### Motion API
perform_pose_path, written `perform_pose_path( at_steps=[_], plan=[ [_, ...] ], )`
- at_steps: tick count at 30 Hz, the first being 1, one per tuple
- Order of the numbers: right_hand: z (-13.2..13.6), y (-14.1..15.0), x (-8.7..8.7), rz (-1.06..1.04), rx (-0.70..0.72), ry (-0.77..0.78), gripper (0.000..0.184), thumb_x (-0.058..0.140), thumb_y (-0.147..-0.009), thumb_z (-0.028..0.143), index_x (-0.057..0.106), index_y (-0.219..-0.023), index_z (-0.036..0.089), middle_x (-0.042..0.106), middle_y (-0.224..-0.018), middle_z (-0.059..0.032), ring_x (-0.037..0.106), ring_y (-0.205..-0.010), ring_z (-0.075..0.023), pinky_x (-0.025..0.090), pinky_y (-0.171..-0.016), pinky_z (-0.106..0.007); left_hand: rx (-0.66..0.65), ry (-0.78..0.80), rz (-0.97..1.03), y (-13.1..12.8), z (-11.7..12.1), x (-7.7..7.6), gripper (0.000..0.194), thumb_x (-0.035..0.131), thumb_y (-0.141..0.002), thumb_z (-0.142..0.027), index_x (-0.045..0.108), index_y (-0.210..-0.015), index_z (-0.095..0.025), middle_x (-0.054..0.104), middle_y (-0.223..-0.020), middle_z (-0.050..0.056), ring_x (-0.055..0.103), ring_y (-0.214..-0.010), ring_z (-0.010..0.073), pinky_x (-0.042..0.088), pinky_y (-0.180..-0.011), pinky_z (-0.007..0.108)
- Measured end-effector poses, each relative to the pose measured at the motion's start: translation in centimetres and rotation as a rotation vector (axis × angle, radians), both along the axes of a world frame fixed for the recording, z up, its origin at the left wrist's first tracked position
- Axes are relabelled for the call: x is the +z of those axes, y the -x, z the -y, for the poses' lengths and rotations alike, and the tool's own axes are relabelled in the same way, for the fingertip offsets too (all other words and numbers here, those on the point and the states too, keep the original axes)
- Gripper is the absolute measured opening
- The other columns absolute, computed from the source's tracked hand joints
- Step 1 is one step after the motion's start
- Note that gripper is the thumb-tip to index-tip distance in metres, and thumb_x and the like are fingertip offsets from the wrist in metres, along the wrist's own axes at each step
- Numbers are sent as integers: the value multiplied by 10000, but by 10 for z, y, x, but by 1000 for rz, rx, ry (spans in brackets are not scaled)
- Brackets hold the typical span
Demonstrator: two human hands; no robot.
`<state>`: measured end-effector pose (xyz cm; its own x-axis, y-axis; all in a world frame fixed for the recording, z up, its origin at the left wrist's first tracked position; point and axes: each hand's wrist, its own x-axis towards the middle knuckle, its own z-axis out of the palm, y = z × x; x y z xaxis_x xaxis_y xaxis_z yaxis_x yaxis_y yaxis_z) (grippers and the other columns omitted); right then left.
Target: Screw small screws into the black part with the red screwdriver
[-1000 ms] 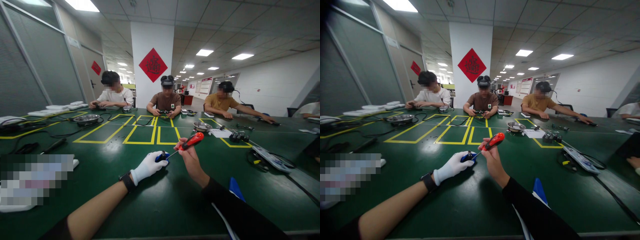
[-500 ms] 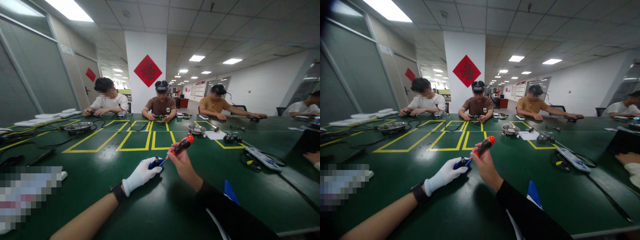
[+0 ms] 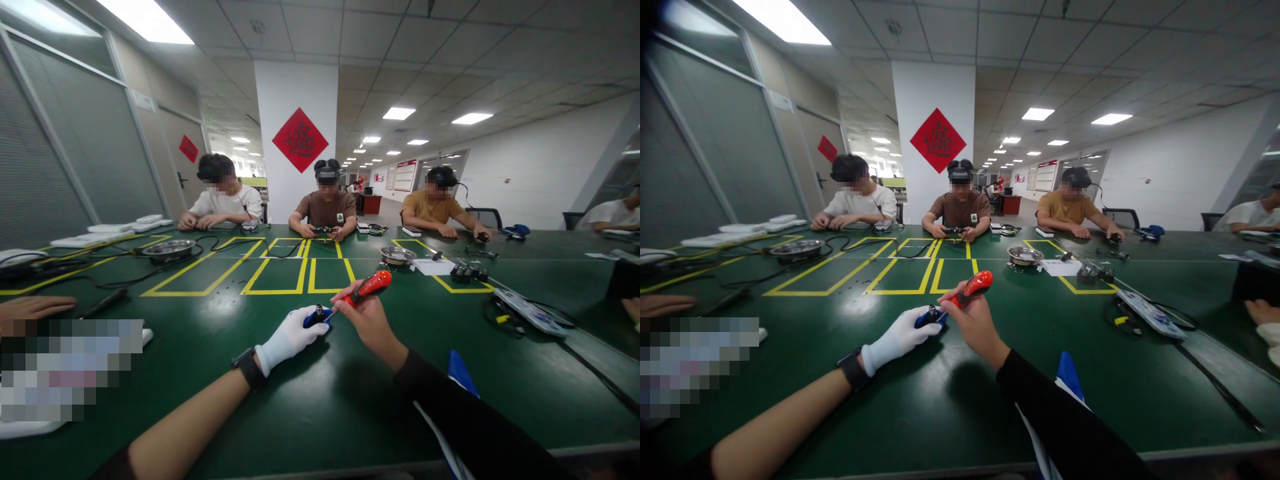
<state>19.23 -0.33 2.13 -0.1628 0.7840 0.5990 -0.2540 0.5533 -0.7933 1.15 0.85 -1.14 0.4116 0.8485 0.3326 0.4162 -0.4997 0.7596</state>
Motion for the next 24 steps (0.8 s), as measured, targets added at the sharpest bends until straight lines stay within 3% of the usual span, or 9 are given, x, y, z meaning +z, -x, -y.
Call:
perform_pose_path(
  at_steps=[3, 7, 11, 14, 17, 21, 24],
  plan=[
    [-3, 0, 0, -32, 51, 26, 227, 682, -775, 213, 486, -889, 225, 631, -808, 28, 622, -679, -136, 500, -716, -307, -7, 8, 8, 0, 0, 0, 278, 552, -825, -365, 638, -974, -146, 626, -793, 2, 529, -682, 148, 411, -664, 254],
    [-6, -1, -3, -85, 60, 68, 168, 585, -836, 206, 480, -964, 235, 582, -784, 43, 600, -685, -125, 487, -739, -300, 16, -6, -6, 0, 0, 0, 263, 574, -814, -358, 640, -966, -153, 634, -813, 5, 538, -720, 157, 409, -680, 252],
    [-4, -2, -6, -132, 77, 59, 330, 524, -820, 141, 448, -1119, 258, 582, -895, 26, 606, -764, -133, 488, -823, -329, 27, -11, -19, 0, 1, 1, 256, 577, -813, -367, 637, -938, -152, 620, -769, -3, 520, -690, 149, 398, -644, 241],
    [-2, -1, -5, -67, 37, 42, 371, 554, -834, 183, 432, -1178, 250, 607, -1023, -11, 624, -813, -137, 488, -866, -342, 31, -10, -20, 0, 0, 0, 278, 566, -817, -387, 638, -938, -147, 608, -733, -6, 509, -659, 146, 394, -623, 239],
    [-1, 0, -5, -28, -21, 40, 348, 616, -830, 240, 448, -1136, 234, 637, -1104, -51, 646, -867, -153, 494, -880, -357, 40, -20, -22, -1, -1, -1, 288, 570, -808, -391, 642, -932, -141, 629, -765, 8, 526, -686, 158, 404, -638, 243],
    [-2, 0, -8, -31, -142, 42, 333, 706, -763, 264, 495, -1014, 208, 688, -1046, -72, 652, -914, -199, 515, -834, -367, 44, -17, -35, 0, -1, 0, 281, 575, -801, -378, 649, -933, -142, 648, -785, 16, 544, -706, 167, 412, -657, 249],
    [-2, 0, -8, -8, -165, 53, 256, 716, -747, 280, 549, -921, 196, 702, -968, -70, 660, -818, -201, 526, -774, -358, 42, -5, -30, 0, 0, 1, 283, 563, -811, -363, 653, -958, -139, 648, -784, 20, 553, -709, 171, 418, -669, 260]
  ],
)
